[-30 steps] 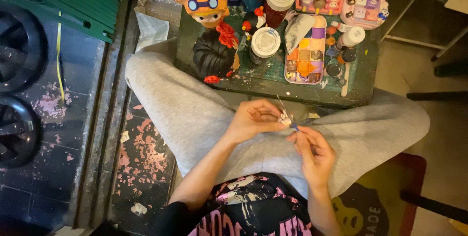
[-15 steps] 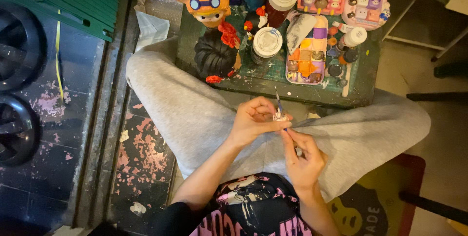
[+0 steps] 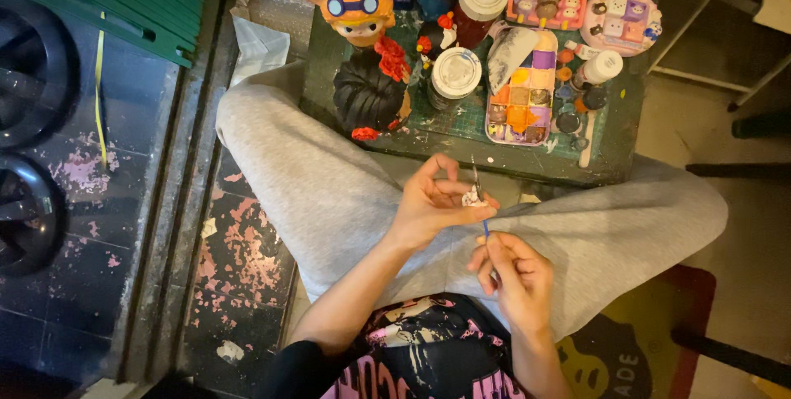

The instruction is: The person sits on the floor holding a black figurine on their lap and paints its white ruffled collar and details with a small paintbrush. They later dip the brush in a water cup, open a jar of dark paint, and continue painting the figurine at the small table.

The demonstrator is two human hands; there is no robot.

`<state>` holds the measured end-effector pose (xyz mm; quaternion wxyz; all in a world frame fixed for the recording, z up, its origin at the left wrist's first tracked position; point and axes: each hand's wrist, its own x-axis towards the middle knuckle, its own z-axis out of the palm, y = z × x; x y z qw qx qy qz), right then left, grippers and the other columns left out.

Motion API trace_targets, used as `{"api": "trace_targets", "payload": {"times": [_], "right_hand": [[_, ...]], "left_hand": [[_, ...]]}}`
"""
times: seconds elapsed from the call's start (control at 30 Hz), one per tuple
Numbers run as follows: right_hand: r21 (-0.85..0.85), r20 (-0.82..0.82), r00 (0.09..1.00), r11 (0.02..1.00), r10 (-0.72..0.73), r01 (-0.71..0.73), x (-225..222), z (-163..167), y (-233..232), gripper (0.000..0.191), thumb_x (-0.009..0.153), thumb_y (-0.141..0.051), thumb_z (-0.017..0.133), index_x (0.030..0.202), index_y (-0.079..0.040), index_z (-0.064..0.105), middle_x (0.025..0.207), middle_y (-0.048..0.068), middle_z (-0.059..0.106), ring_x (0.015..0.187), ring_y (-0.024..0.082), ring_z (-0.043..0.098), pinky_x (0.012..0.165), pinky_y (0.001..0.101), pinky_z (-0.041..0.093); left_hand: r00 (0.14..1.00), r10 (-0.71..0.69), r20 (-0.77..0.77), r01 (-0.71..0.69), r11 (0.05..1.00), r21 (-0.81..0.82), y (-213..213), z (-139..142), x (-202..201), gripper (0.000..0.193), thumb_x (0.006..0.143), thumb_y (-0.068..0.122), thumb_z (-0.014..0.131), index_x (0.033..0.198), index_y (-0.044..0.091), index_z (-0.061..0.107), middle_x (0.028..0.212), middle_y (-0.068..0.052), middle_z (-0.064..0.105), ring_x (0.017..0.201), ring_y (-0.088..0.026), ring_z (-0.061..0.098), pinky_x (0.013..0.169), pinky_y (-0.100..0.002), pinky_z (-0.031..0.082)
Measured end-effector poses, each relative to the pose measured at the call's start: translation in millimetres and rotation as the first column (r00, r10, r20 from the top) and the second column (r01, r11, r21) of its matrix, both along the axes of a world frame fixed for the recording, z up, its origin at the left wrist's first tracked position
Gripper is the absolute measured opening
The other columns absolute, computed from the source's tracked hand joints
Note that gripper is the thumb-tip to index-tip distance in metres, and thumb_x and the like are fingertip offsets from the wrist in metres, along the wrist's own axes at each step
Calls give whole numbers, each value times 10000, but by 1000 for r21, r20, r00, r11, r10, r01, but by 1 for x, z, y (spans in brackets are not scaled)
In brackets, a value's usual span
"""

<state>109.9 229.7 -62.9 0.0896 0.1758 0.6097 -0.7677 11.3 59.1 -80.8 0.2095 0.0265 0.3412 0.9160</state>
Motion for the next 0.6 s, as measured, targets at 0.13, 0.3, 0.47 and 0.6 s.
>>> {"api": "trace_targets", "payload": {"times": [0.13, 0.3, 0.47, 0.6], "right_hand": [[93, -109, 994, 995, -21, 31, 2, 5, -1, 177, 1032, -73, 599, 1082, 72, 688, 828, 144, 732, 527, 70, 525, 477, 206, 381], [408, -268, 961, 895, -69, 178, 7, 21, -16, 129, 959, 22, 678, 1076, 63, 711, 899, 132, 784, 547, 54, 563, 478, 189, 430], [657, -446, 894, 690, 33, 303, 10, 32, -22, 157, 930, 22, 740, 1082, 54, 717, 903, 94, 774, 627, 57, 638, 506, 183, 435], [638, -406, 914, 720, 13, 273, 18, 32, -19, 125, 954, 13, 705, 1074, 50, 707, 900, 71, 783, 577, 37, 601, 500, 170, 439]], "left_hand": [[999, 16, -30, -16, 999, -29, 0, 5, -1, 513, 884, -160, 725, 1120, 68, 331, 1093, -294, 728, 1081, -287, 723, 1002, -423, 588], [997, 69, -30, -71, 995, -64, 1, 13, -2, 518, 893, -149, 726, 1126, 70, 318, 1077, -268, 729, 1094, -274, 718, 995, -418, 585], [992, 111, -54, -115, 991, -72, 0, 17, -6, 534, 902, -146, 727, 1146, 71, 304, 1096, -263, 738, 1105, -261, 703, 1009, -396, 567], [997, 63, -52, -67, 995, -72, -2, 20, -7, 514, 916, -133, 715, 1135, 79, 301, 1093, -253, 736, 1122, -259, 705, 997, -395, 567]]}}
